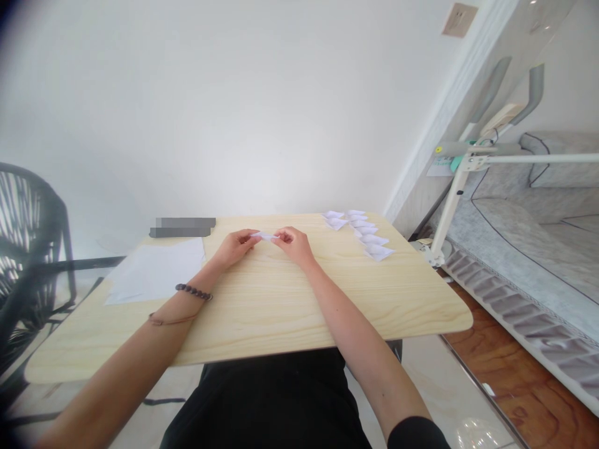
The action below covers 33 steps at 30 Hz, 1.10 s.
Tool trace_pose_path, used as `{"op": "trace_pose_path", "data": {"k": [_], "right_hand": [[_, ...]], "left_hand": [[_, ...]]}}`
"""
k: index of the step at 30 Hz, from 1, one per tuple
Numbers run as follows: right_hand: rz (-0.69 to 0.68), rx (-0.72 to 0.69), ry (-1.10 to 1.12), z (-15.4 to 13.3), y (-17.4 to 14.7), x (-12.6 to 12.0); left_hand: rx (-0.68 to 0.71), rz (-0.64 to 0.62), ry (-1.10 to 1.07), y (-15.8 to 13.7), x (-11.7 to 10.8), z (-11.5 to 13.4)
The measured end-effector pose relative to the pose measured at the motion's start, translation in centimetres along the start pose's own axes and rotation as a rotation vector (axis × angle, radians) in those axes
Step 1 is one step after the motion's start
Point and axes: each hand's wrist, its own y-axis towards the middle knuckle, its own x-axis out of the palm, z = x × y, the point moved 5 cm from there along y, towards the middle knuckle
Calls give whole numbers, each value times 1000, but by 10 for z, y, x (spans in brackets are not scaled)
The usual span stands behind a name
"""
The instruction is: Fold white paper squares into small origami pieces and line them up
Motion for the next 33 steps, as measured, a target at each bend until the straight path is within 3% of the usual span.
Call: {"op": "trace_pose_path", "data": {"k": [6, 10, 13, 16, 23, 27, 33], "right_hand": [[-87, 82, 80, 0, -3, 5], [-125, 134, 133, 0, -5, 7], [-84, 92, 57, -1, -3, 4], [-47, -3, -73, -4, -1, 1], [-106, -78, -329, 0, 1, 5], [-131, -107, -447, 4, 2, 7], [-183, -104, -426, 9, 1, 5]], "left_hand": [[-103, -133, -381, -3, 10, 0], [-152, -125, -447, -2, 9, -2], [-132, -96, -320, -2, 6, -5], [-24, -67, -116, 0, 4, -5], [127, -99, 314, 1, 3, -1], [189, -180, 378, -3, 4, 5], [218, -203, 404, -3, 4, 6]]}}
